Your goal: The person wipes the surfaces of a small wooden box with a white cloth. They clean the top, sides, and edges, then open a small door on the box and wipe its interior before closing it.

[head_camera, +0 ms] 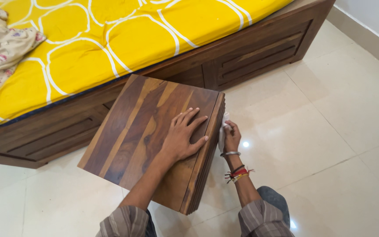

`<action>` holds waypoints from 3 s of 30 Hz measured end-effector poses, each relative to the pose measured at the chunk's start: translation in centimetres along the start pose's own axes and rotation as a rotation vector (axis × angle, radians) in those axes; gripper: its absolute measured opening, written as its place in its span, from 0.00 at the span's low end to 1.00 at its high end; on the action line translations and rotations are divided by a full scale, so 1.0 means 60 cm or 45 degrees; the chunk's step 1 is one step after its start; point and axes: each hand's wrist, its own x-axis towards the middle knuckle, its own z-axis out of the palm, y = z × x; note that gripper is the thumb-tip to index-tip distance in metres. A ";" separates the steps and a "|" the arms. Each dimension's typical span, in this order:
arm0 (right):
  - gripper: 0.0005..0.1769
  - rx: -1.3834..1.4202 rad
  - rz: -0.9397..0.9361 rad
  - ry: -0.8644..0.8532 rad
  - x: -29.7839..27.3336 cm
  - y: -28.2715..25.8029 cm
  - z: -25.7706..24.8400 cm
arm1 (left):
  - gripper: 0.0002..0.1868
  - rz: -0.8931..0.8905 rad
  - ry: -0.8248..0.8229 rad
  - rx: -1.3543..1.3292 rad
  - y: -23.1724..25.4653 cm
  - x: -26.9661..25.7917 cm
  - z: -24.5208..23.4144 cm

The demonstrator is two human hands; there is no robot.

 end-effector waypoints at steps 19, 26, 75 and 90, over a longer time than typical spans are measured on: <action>0.34 -0.073 -0.047 -0.123 -0.023 -0.129 0.103 | 0.37 -0.003 0.015 0.034 -0.007 -0.002 0.012; 0.38 -0.310 -0.313 -0.310 -0.019 -0.228 0.125 | 0.38 -0.006 0.012 0.034 -0.007 0.001 0.010; 0.32 -0.481 -0.296 -0.134 -0.125 -0.164 0.106 | 0.33 0.035 0.068 0.025 -0.014 -0.006 0.022; 0.33 -0.207 -0.061 -0.247 -0.170 -0.222 0.098 | 0.34 -0.002 0.048 0.038 -0.007 -0.004 0.017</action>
